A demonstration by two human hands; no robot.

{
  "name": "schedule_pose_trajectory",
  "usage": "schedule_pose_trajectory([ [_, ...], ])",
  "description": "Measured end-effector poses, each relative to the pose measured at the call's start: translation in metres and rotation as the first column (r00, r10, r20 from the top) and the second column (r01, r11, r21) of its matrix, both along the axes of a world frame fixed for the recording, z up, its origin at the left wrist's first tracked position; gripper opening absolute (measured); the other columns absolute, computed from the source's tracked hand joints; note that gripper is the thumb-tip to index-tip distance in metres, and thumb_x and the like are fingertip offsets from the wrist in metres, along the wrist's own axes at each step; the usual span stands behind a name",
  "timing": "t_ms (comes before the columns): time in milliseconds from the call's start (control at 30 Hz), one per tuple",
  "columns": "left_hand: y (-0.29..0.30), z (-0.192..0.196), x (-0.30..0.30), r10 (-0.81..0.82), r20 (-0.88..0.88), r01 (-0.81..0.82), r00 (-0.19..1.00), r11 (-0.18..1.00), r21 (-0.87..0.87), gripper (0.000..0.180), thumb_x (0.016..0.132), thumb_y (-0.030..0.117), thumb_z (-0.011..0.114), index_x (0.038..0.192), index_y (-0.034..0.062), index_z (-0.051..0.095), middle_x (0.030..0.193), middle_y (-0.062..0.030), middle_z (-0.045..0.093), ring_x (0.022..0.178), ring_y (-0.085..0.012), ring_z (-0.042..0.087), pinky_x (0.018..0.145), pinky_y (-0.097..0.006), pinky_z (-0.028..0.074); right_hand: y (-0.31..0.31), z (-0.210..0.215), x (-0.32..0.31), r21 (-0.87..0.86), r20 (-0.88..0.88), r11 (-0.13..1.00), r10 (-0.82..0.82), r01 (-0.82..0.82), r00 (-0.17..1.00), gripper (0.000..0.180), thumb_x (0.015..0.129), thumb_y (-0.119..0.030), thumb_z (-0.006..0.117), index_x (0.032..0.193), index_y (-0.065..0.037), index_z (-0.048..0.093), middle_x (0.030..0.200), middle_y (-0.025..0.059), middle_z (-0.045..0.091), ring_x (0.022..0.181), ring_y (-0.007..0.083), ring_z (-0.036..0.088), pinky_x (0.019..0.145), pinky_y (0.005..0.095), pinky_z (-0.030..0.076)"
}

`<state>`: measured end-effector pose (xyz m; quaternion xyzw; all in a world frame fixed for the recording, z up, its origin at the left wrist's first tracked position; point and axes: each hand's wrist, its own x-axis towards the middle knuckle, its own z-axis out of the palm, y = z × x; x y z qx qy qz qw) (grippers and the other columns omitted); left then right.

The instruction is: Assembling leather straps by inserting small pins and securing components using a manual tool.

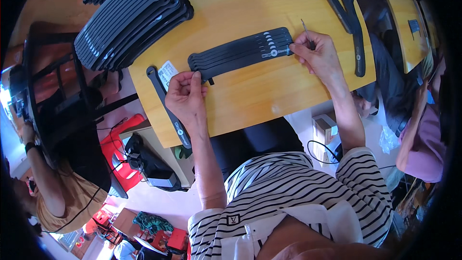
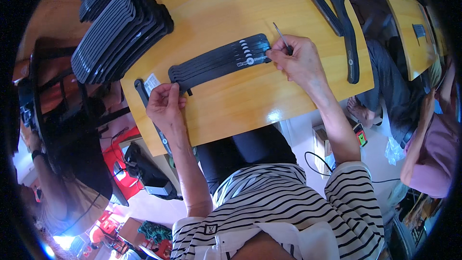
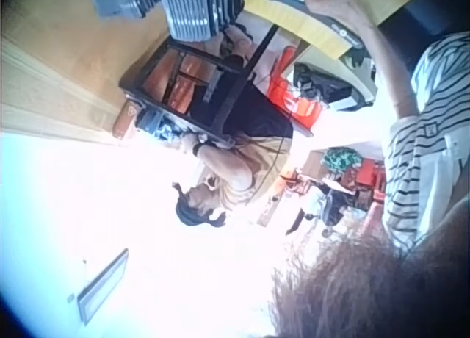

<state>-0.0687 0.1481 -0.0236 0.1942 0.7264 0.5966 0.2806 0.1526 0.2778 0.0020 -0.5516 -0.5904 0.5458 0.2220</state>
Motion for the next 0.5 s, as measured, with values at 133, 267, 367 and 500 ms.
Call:
schedule_pose_trajectory([
  [133,-0.0013,-0.0021,-0.0001,0.01,0.013,-0.01,1.0,1.0,0.026,0.007,0.08,0.002,0.063,0.08,0.0001,0.056,0.063,-0.0016,0.057,0.048,-0.0043,0.052,0.045,-0.015,0.04,0.0009,-0.0017,0.002,-0.006,-0.007,1.0,0.001,-0.002,1.0,0.013,0.078,-0.011,0.063,0.07,-0.004,0.057,0.051,-0.0013,0.048,0.042,0.0032,0.042,0.035,0.0191,0.031],
  [267,-0.002,-0.0031,-0.0013,0.003,-0.02,-0.002,1.0,1.0,0.023,0.006,0.08,0.002,0.062,0.08,0.0001,0.057,0.062,-0.0015,0.056,0.048,-0.0042,0.052,0.045,-0.015,0.04,0.0001,-0.002,-0.0007,-0.021,-0.006,1.0,-0.004,0.004,1.0,0.012,0.078,-0.009,0.064,0.07,-0.003,0.056,0.051,-0.0009,0.049,0.04,0.0029,0.04,0.034,0.019,0.029],
  [367,-0.0012,-0.0051,-0.0005,0.005,-0.003,-0.005,1.0,0.999,0.051,0.007,0.08,0.003,0.063,0.08,0.0001,0.057,0.062,-0.0016,0.056,0.048,-0.0041,0.051,0.044,-0.015,0.039,-0.0001,0.0005,-0.0011,-0.017,0.017,1.0,-0.005,0.006,1.0,0.012,0.079,-0.008,0.064,0.072,-0.002,0.056,0.052,-0.0003,0.049,0.039,0.0028,0.039,0.034,0.0181,0.027],
  [500,-0.0012,-0.003,0.0002,-0.001,-0.004,0.002,1.0,0.999,0.041,0.006,0.08,0.003,0.062,0.08,0.0001,0.057,0.062,-0.0017,0.056,0.047,-0.004,0.051,0.044,-0.015,0.039,0.0,0.0013,-0.0014,0.002,0.045,1.0,0.006,-0.006,0.999,0.012,0.079,-0.008,0.063,0.071,-0.002,0.056,0.052,-0.0003,0.049,0.039,0.003,0.04,0.034,0.0182,0.028],
])
